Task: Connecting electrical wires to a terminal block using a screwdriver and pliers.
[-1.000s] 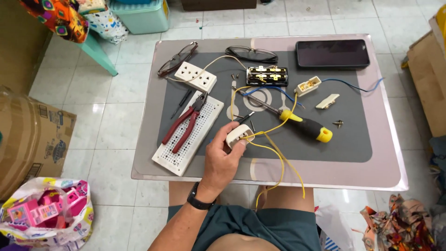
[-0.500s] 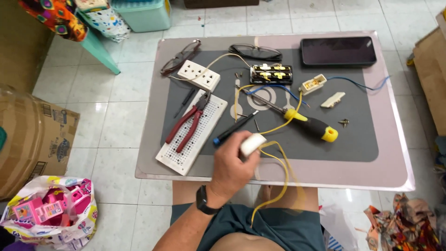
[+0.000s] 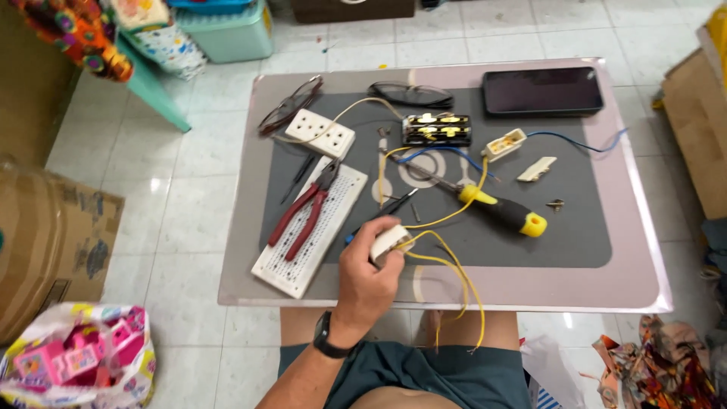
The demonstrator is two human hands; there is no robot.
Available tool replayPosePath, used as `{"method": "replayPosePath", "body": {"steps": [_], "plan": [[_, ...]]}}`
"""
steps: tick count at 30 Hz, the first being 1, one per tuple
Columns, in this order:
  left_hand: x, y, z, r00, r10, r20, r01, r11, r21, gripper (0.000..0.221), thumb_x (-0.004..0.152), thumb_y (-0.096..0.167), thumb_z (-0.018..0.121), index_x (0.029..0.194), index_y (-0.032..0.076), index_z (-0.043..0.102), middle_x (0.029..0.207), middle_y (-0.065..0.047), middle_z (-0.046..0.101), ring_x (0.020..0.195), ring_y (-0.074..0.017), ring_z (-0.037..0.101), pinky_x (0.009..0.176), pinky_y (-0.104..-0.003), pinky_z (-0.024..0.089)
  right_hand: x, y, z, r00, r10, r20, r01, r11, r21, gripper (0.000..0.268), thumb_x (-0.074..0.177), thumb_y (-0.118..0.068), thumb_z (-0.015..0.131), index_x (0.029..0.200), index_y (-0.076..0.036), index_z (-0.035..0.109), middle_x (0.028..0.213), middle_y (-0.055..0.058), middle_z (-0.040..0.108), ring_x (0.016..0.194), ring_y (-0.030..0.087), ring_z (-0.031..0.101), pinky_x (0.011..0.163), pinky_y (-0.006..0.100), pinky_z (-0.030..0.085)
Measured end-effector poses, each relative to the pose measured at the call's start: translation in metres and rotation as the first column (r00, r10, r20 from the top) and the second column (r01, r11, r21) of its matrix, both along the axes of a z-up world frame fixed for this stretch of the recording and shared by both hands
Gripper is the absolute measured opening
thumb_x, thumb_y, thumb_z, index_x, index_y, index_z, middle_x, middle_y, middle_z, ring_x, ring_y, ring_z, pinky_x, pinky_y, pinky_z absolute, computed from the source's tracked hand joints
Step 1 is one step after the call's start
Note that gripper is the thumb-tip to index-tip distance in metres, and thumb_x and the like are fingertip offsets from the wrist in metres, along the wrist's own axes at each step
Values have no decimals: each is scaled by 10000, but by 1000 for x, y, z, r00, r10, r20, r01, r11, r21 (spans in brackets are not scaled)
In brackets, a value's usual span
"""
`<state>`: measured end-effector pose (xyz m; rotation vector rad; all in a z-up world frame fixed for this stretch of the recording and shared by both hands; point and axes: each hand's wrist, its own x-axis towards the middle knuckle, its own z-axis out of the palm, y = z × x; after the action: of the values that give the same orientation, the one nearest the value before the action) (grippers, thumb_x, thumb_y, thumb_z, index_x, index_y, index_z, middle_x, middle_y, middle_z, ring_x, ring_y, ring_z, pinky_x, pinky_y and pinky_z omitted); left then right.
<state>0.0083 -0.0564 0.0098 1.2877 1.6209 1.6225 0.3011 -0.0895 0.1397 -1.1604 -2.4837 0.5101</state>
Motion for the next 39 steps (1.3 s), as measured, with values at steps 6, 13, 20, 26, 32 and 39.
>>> {"method": "replayPosePath", "body": {"steps": [6, 13, 20, 26, 32, 39], "plan": [[7, 5, 4, 964, -19, -266, 32, 999, 44, 376, 728, 52, 606, 1097, 79, 679, 948, -138, 716, 880, -347, 707, 784, -417, 566, -38, 70, -19, 999, 44, -11, -43, 996, 77, 148, 869, -322, 630, 787, -211, 684, 551, -2, 522, 513, 150, 427, 516, 351, 355], [0, 1, 22, 942, -167, -291, 163, 986, -40, 367, 812, 90, 508, 1152, 11, 620, 1054, -149, 674, 921, -312, 663, 778, -411, 531, -190, 264, -63, 995, -55, -84, 67, 987, 147, 270, 822, -322, 712, 1025, -154, 772, 888, 21, 753, 893, 215, 702, 753, 357, 482], [-5, 7, 17, 950, -144, -277, 152, 988, 5, 366, 741, 63, 519, 1089, 29, 628, 990, -122, 687, 875, -313, 663, 769, -394, 523, -275, 328, -74, 939, 79, 334, -23, 986, -168, 228, 734, -303, 737, 942, -216, 774, 962, -8, 721, 925, 208, 628, 728, 377, 504], [-6, 10, 15, 950, -160, -270, 167, 986, 4, 360, 738, 58, 532, 1084, 29, 627, 975, -105, 690, 848, -292, 667, 746, -380, 529, -270, 301, -14, 996, 43, 79, -8, 915, -403, 120, 768, -88, 656, 781, -77, 775, 663, 43, 675, 581, 127, 581, 576, 276, 492], [-5, 9, 12, 952, -160, -259, 164, 986, -6, 357, 751, 65, 555, 1095, 33, 648, 1028, -104, 707, 924, -287, 684, 819, -371, 531, -257, 291, -17, 996, 89, -28, -92, 892, -443, 105, 810, -78, 672, 804, -61, 775, 676, 52, 699, 544, 110, 614, 554, 248, 518], [-7, 6, 14, 979, -143, -142, 117, 976, -182, 351, 781, 146, 601, 1123, 90, 659, 1025, -73, 725, 806, -223, 680, 673, -350, 540, -216, 273, 2, 989, 144, -15, -144, 965, -221, 174, 876, -170, 647, 967, -89, 771, 889, 37, 761, 744, 137, 655, 694, 314, 511]]}}
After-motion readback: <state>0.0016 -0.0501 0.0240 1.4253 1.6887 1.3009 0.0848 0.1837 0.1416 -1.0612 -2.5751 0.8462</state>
